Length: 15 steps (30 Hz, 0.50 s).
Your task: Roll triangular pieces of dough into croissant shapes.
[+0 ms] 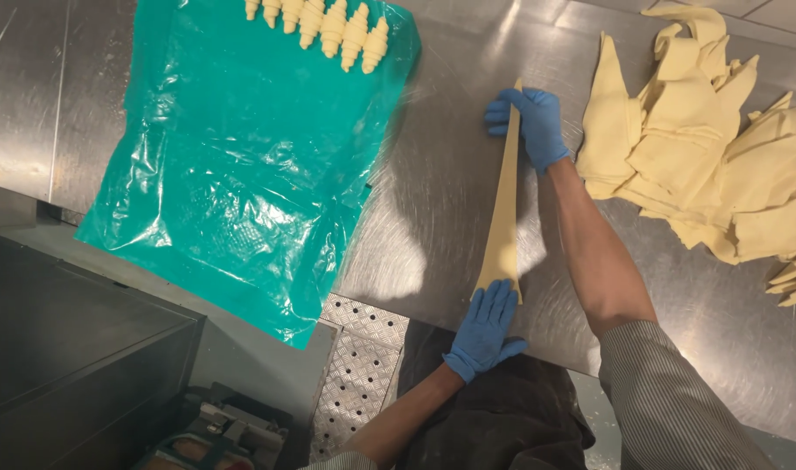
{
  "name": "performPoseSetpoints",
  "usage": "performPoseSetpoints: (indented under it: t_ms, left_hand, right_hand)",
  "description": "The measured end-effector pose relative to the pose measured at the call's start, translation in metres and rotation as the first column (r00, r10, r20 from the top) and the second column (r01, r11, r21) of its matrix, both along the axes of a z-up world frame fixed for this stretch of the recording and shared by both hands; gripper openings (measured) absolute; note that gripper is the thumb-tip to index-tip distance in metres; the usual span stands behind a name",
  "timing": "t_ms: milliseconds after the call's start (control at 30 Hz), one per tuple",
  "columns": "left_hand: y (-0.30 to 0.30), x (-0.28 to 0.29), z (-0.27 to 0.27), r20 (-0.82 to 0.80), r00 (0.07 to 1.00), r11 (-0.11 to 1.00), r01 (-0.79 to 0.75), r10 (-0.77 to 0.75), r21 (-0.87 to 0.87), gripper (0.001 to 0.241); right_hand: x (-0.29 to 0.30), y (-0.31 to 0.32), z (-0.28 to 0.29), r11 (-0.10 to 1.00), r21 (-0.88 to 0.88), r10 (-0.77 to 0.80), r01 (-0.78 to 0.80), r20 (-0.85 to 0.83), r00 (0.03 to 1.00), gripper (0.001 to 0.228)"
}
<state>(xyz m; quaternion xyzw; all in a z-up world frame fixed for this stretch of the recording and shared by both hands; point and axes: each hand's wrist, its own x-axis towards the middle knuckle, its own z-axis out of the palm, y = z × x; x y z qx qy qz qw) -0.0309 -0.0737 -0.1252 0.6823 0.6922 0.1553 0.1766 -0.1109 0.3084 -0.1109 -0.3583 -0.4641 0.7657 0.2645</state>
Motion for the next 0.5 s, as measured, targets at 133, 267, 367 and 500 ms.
performPoseSetpoints:
  t_ms: [133,267,367,500]
  left_hand:
    - [0.0,0.0,0.001,-0.053,0.999,1.0,0.004,-0.003,0.021,0.1]
    - [0.001,-0.001,0.009,-0.047,0.998,0.997,0.049,-0.052,-0.06,0.099]
    - [0.007,-0.016,0.009,0.189,0.982,0.999,-0.028,0.023,0.021,0.093]
    - [-0.006,-0.039,0.017,0.602,0.769,0.941,-0.329,0.216,0.083,0.095]
  right_hand:
    - [-0.013,0.016,0.003,1.0,-0.001,-0.031,0.031,0.019,0.999,0.022]
    - [-0.013,0.021,-0.032,0.998,0.023,-0.052,0.05,0.062,0.997,0.02]
    - [0.006,0.0,-0.031,0.993,0.064,-0.099,0.1,-0.016,0.995,0.023]
    - [0.086,-0.122,0.007,0.869,0.433,-0.21,0.24,-0.116,0.971,0.05]
